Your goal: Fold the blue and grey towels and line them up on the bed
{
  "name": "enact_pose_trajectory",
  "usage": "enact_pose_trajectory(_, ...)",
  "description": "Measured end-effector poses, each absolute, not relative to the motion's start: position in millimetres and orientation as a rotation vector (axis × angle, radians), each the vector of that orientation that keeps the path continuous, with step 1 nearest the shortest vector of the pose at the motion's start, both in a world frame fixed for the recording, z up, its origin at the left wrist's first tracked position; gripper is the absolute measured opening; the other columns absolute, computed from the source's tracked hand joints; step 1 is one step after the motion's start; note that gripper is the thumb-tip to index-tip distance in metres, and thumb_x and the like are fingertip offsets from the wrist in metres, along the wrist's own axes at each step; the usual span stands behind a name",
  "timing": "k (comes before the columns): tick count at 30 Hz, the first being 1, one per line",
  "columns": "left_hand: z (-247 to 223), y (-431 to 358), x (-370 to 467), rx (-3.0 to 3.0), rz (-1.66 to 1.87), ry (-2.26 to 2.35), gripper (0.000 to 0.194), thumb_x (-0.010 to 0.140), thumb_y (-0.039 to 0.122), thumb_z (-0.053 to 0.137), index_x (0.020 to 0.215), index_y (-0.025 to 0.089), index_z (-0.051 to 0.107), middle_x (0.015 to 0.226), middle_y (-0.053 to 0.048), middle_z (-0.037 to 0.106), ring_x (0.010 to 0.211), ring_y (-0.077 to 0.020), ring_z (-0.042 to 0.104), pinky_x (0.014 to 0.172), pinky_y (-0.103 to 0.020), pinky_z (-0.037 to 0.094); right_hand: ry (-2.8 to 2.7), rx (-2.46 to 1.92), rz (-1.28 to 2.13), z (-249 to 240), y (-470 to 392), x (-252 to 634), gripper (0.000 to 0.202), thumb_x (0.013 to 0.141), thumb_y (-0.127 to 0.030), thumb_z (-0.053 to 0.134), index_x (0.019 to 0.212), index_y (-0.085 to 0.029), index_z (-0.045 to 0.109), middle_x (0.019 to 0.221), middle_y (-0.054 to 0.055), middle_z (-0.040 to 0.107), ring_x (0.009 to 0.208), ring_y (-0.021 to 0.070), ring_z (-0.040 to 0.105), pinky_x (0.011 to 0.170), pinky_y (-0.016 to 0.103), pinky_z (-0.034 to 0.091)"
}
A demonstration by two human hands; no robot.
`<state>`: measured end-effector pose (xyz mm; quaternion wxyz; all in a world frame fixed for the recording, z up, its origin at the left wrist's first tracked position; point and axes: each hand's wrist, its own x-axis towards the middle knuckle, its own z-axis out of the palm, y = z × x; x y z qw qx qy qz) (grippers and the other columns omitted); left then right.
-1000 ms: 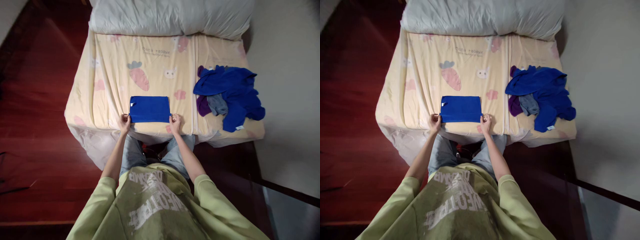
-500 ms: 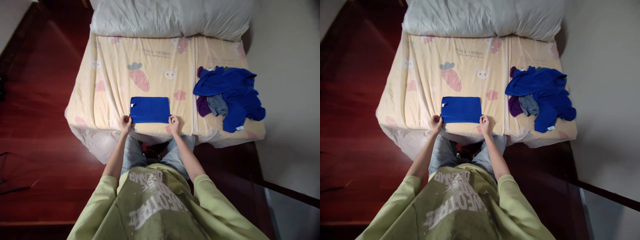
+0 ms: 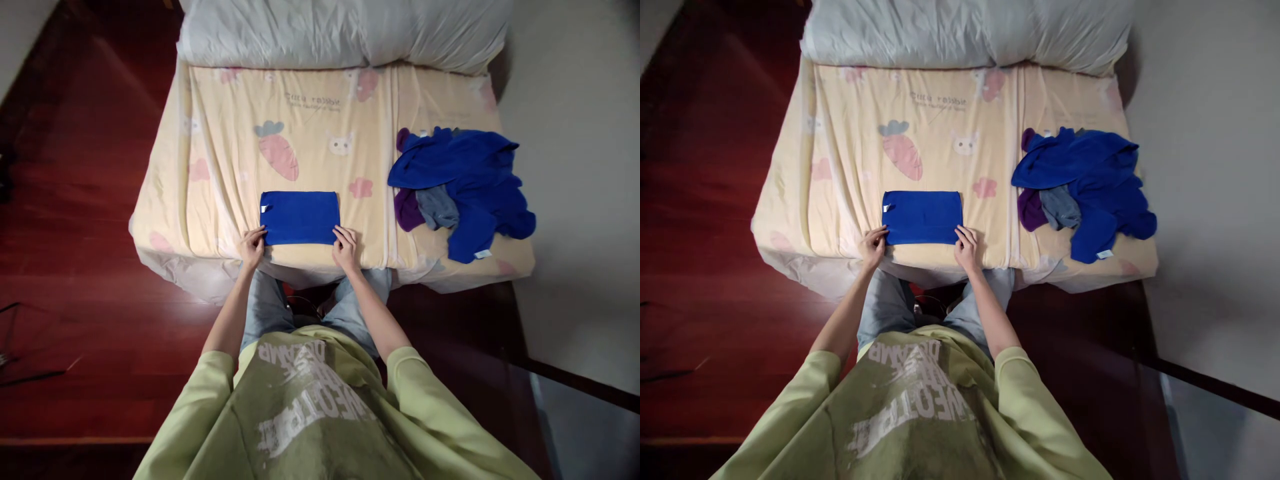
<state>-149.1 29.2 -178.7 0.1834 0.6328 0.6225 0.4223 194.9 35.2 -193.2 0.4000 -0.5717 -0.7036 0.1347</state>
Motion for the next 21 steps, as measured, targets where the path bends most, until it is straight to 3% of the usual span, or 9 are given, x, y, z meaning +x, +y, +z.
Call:
enact_pose_trajectory(8,-172,22,-153,2.024,0.902,1.646,0.058,0.075,0.024,0.059,0.133,0.021,0.065,0.148,-0.010,0.059,0.135,-0.0339,0.052,0.118,-0.053,0.039,-1.900,-1.415,0.398,-182,30,200,0.058,0.078,-0.014,0.054,0.134,-0.019,0.064,0.143,0.011,0.062,0.134,0.0304,0.051,0.120,0.053,0.041)
enact_pose_trajectory(12,-171,24,-150,1.954,0.960,1.711,0.056,0.076,0.023,0.059,0.131,0.021,0.065,0.143,-0.009,0.062,0.133,-0.0327,0.051,0.118,-0.051,0.040,-1.851,-1.436,0.382,-181,32,197,0.059,0.071,-0.008,0.055,0.127,-0.018,0.065,0.138,0.012,0.064,0.132,0.0297,0.054,0.118,0.051,0.042)
enact_pose_trajectory(21,-170,30,-154,1.780,1.125,1.645,0.045,0.078,0.011,0.051,0.118,0.022,0.069,0.128,-0.009,0.071,0.127,-0.0278,0.060,0.112,-0.048,0.045,-1.715,-1.419,0.441,-188,40,201,0.054,0.074,-0.004,0.049,0.122,-0.019,0.069,0.127,0.011,0.071,0.124,0.0249,0.061,0.113,0.046,0.047)
